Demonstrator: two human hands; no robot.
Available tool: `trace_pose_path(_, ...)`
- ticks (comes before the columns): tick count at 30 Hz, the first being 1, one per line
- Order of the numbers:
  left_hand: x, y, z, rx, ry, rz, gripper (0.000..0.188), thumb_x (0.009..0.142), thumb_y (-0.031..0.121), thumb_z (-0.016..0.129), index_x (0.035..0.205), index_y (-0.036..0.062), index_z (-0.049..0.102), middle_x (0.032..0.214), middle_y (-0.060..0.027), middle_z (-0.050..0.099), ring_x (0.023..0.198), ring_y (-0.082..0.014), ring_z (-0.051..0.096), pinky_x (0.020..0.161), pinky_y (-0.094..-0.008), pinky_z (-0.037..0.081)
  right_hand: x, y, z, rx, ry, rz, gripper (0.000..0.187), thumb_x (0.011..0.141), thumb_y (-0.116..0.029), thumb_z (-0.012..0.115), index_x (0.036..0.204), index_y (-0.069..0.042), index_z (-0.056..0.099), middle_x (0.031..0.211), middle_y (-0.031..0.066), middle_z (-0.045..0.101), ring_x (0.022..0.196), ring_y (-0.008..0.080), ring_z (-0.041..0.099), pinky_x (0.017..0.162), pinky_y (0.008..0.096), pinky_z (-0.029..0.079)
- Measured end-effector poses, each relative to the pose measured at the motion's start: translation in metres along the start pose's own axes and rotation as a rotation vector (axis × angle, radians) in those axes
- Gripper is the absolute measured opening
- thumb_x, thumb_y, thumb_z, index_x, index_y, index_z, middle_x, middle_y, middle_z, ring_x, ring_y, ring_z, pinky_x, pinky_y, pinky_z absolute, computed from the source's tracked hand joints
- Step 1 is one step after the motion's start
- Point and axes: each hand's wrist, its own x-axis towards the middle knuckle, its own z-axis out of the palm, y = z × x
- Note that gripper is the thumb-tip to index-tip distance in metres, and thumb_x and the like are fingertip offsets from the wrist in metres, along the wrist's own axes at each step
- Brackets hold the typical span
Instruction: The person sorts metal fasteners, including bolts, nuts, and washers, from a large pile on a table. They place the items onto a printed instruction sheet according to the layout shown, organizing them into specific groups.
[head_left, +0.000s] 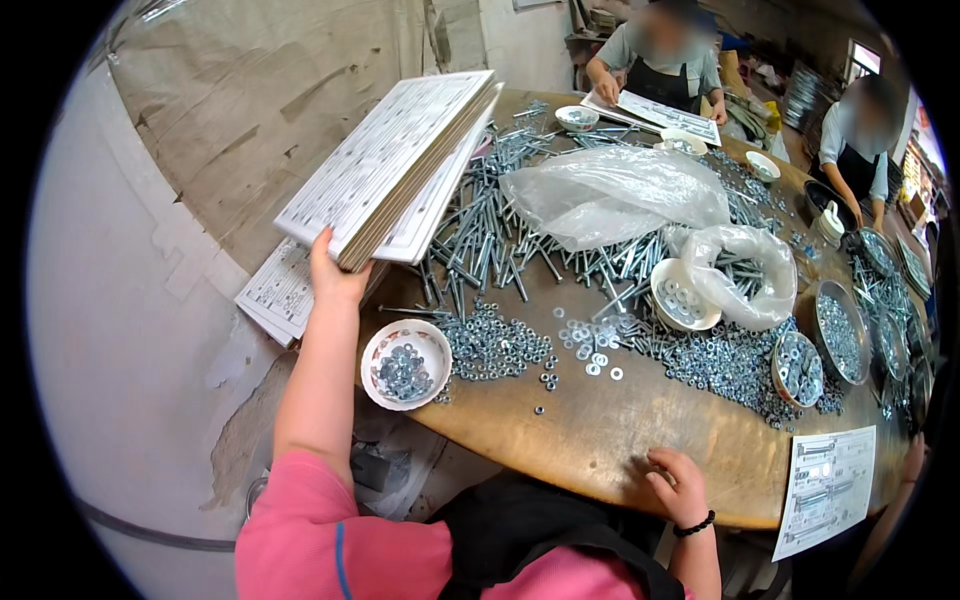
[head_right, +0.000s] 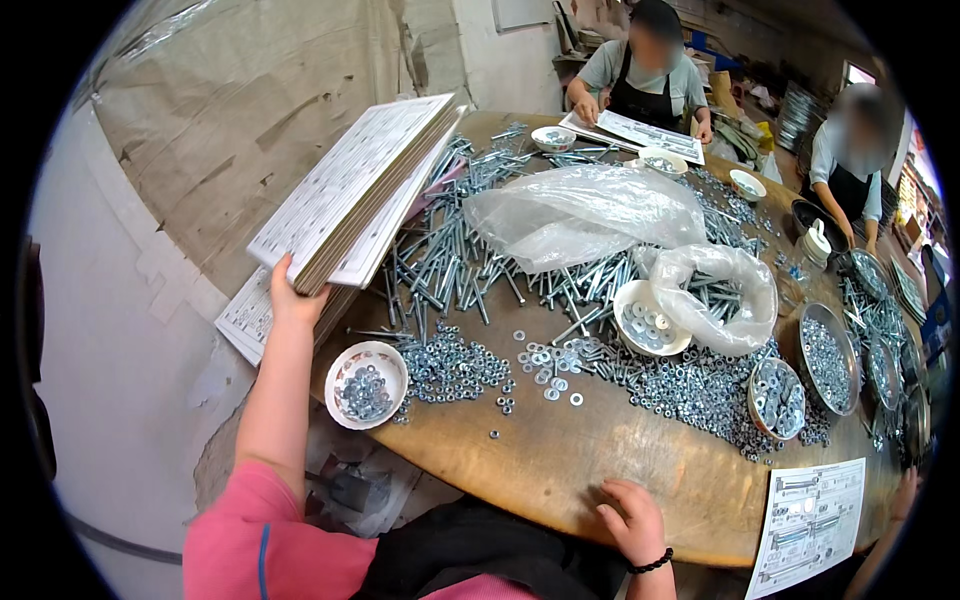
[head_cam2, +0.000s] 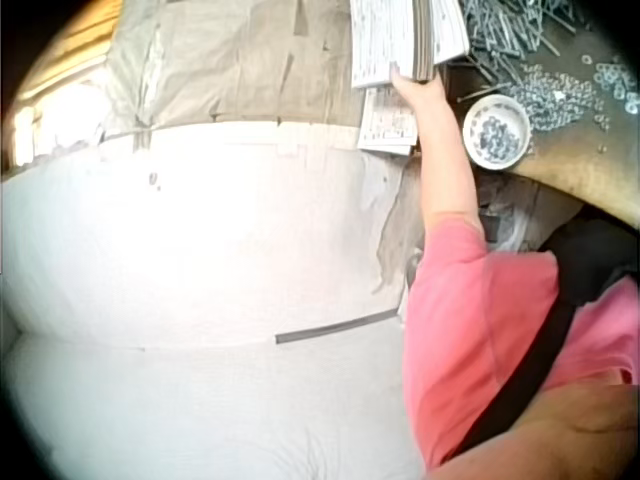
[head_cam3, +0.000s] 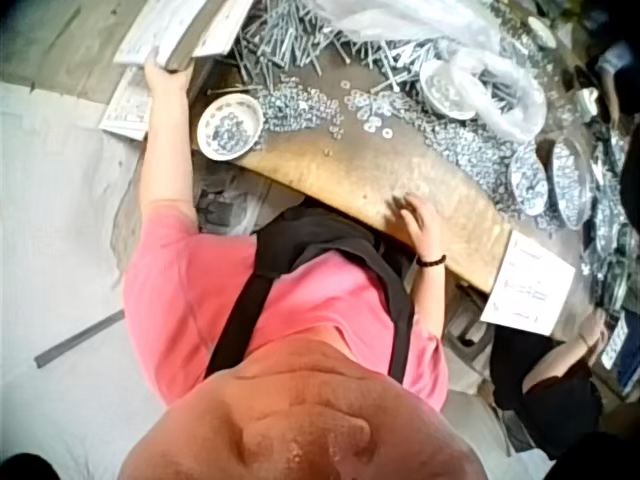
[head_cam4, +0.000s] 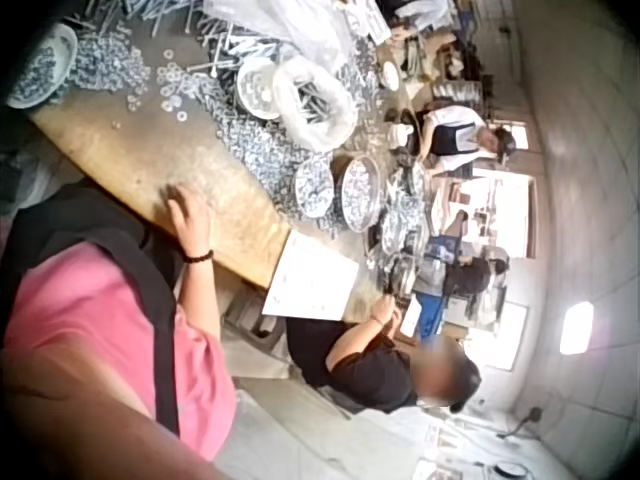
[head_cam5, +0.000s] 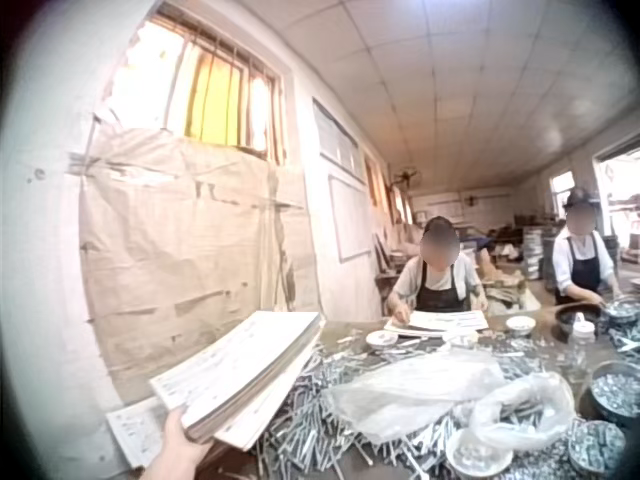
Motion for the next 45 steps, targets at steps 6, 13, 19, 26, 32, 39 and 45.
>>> trace_pose_path(6,0.049,-0.068,0.093,0.036,0.110,-0.123,0.050,0.085,0.028,0.052,0.128,0.0083,0.040,0.126,-0.0124,0.049,0.113,-0.0295,0.049,0.095,-0.0472,0.039,-0.003,-0.005,-0.001,0.013,0.053,0.013,0.027,0.072,-0.007,0.067,0.098,-0.002,0.063,0.103,0.0145,0.061,0.095,0.0296,0.058,0.082,0.0352,0.047)
trace_pose_path(13,0.121,-0.201,0.091,0.038,0.151,-0.065,0.048,0.087,0.022,0.051,0.129,0.0042,0.038,0.125,-0.0152,0.049,0.110,-0.0341,0.052,0.087,-0.0508,0.046,-0.019,-0.005,-0.008,0.003,0.102,0.046,0.027,0.071,-0.007,0.068,0.098,-0.003,0.063,0.102,0.0149,0.062,0.095,0.0302,0.059,0.081,0.0349,0.048)
trace_pose_path(19,0.101,-0.249,0.097,-0.064,0.307,-0.284,0.062,0.082,0.019,0.062,0.132,0.0080,0.028,0.123,-0.0159,0.047,0.100,-0.0327,0.057,0.072,-0.0509,0.053,-0.023,-0.006,-0.012,-0.029,0.092,0.073,0.028,0.072,-0.009,0.067,0.099,-0.003,0.063,0.103,0.0142,0.062,0.095,0.0300,0.059,0.081,0.0349,0.048)
trace_pose_path(26,0.126,-0.210,0.081,0.302,0.007,-0.398,0.048,0.091,0.040,0.051,0.124,0.0067,0.042,0.119,-0.0126,0.049,0.101,-0.0297,0.052,0.092,-0.0481,0.042,-0.018,-0.010,-0.012,-0.029,0.064,0.053,0.029,0.073,-0.010,0.068,0.100,-0.004,0.062,0.103,0.0140,0.062,0.094,0.0302,0.059,0.081,0.0349,0.048)
trace_pose_path(32,0.087,-0.165,0.064,1.252,-0.239,-0.140,0.067,0.081,0.034,0.062,0.133,-0.0002,0.037,0.130,-0.0182,0.045,0.116,-0.0313,0.048,0.096,-0.0397,0.038,-0.010,-0.012,-0.008,-0.030,0.023,0.030,0.028,0.074,-0.011,0.067,0.101,-0.004,0.062,0.105,0.0140,0.061,0.096,0.0305,0.059,0.082,0.0354,0.048)
trace_pose_path(39,0.040,-0.020,-0.030,2.274,-0.104,0.351,0.075,0.067,0.036,0.072,0.129,0.0033,0.045,0.132,-0.0232,0.042,0.123,-0.0350,0.040,0.101,-0.0380,0.035,0.001,-0.011,-0.004,-0.016,-0.025,0.002,0.028,0.074,-0.012,0.067,0.100,-0.004,0.062,0.104,0.0146,0.061,0.097,0.0312,0.058,0.083,0.0360,0.047)
trace_pose_path(45,-0.005,0.072,-0.089,2.572,0.262,0.091,0.082,0.060,0.040,0.077,0.131,0.0139,0.044,0.140,-0.0146,0.034,0.129,-0.0286,0.034,0.104,-0.0482,0.027,0.010,-0.016,0.006,-0.001,-0.067,-0.052,0.028,0.073,-0.011,0.067,0.099,-0.003,0.062,0.102,0.0151,0.062,0.096,0.0314,0.058,0.082,0.0362,0.047)
